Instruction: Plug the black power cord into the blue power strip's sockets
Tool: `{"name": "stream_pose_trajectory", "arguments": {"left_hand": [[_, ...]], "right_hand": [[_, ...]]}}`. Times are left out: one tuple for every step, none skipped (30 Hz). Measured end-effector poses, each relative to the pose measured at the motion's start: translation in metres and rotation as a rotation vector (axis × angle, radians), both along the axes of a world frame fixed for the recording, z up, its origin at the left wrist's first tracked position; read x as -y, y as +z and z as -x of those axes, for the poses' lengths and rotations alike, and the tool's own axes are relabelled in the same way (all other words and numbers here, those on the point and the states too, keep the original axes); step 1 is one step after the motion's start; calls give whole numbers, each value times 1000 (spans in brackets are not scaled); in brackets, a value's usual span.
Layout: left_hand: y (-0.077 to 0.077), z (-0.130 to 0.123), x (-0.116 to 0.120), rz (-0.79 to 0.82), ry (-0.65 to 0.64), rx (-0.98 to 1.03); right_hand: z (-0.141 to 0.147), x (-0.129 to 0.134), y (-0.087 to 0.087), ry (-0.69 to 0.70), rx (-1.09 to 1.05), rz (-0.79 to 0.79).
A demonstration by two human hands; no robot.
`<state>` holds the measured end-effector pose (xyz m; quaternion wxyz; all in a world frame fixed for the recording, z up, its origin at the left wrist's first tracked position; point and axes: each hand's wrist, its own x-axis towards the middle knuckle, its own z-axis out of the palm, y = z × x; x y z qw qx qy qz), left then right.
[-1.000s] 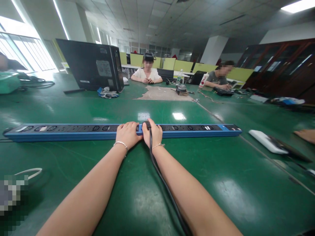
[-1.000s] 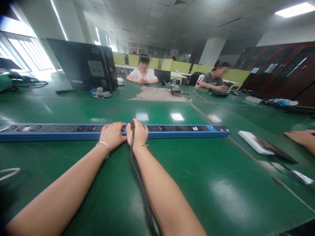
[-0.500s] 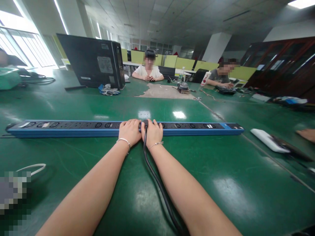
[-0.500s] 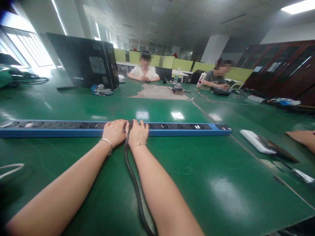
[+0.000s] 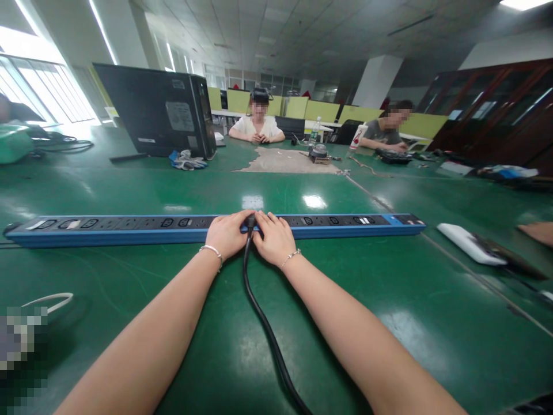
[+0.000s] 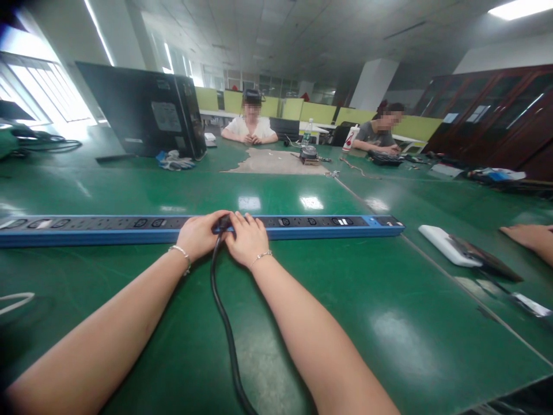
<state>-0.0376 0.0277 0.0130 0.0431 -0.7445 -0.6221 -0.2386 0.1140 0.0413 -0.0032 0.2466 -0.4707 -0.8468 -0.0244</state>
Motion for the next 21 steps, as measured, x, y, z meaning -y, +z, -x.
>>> {"name": "stream_pose_trajectory", "arguments": {"left_hand": [[1, 0, 0, 1, 2, 4], [1, -1, 0, 0, 7, 8], [2, -1, 0, 1, 14, 11], [2, -1, 0, 1, 25, 13], [3, -2, 0, 4, 39, 13], [3, -2, -1, 7, 54, 12], [3, -3, -2, 9, 68, 11], [3, -4, -3, 11, 78, 8], [2, -4, -4, 7, 83, 6], [1, -5, -4, -1, 81, 5], [1, -6, -4, -13, 76, 7], [0, -7, -4, -29, 70, 12], [-1, -7, -4, -44, 62, 19], [-2, -7, -4, -58, 53, 34], [-3, -7, -4, -74, 49, 68], [-4, -6, -5, -98, 54, 127], [-4, -4, -6, -137, 72, 209], [-4, -2, -7, -186, 99, 301], [-4, 1, -8, -240, 128, 386], [-3, 4, -9, -288, 150, 447], [-3, 8, -10, -320, 157, 475]], "right_hand": [[-3, 0, -1, 21, 19, -3], [-6, 0, -2, 38, 38, -6], [-9, -1, -3, 49, 53, -11], [-10, -1, -5, 56, 62, -18], [-10, -1, -6, 56, 63, -27], [-10, -1, -8, 52, 58, -36], [-9, -1, -9, 45, 49, -45], [-8, -1, -10, 41, 39, -54], [-8, 0, -10, 39, 29, -60], [-7, 0, -10, 39, 19, -64], [-6, 0, -10, 40, 7, -65], [-6, -1, -10, 40, -6, -65], [-6, -1, -10, 39, -19, -64], [-6, -2, -10, 37, -31, -62], [-7, -3, -10, 35, -41, -61], [-7, -3, -10, 35, -48, -61], [-7, -4, -10, 37, -52, -60], [-7, -5, -10, 40, -55, -60], [-8, -5, -10, 45, -57, -60], [-8, -6, -10, 51, -59, -60], [-8, -6, -11, 58, -60, -59]]}}
